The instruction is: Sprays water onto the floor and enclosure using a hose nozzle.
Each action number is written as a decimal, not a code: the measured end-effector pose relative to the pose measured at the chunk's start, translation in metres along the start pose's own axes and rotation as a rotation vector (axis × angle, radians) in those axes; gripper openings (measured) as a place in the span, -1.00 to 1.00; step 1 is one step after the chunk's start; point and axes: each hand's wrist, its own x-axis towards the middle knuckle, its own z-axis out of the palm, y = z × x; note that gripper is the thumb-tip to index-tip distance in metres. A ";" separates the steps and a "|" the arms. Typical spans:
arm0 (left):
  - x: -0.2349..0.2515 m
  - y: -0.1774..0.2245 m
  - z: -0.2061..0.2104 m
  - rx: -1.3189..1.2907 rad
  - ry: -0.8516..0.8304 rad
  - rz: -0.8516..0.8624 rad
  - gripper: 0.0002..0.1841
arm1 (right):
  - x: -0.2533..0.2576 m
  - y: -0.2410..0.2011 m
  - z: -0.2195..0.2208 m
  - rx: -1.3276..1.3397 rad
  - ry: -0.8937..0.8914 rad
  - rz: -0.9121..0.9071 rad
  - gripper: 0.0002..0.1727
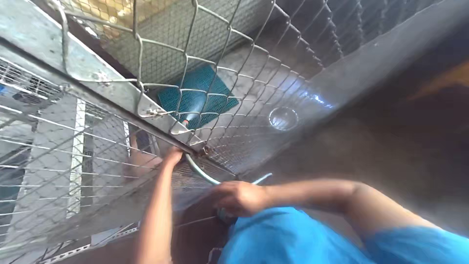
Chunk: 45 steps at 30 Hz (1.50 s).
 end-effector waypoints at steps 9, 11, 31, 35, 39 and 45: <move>0.049 0.024 0.011 0.002 0.326 0.008 -0.59 | -0.370 0.083 -0.016 -0.113 0.165 1.894 -0.48; 0.117 0.016 0.016 0.134 0.089 0.023 -0.55 | -0.429 0.068 -0.001 0.015 0.229 2.083 -0.53; 0.195 0.054 0.050 0.309 -0.513 0.168 -0.49 | -0.352 0.099 0.086 0.486 0.531 2.065 -0.54; 0.193 0.056 0.047 0.291 -0.420 0.165 -0.54 | -0.333 0.110 0.065 0.474 0.655 2.047 -0.55; 0.198 0.048 0.042 0.214 -0.304 0.136 -0.57 | -0.342 0.104 0.073 0.450 0.574 2.089 -0.54; 0.196 0.042 0.039 0.052 -0.214 0.096 -0.45 | -0.384 0.103 0.109 0.372 0.324 2.173 -0.55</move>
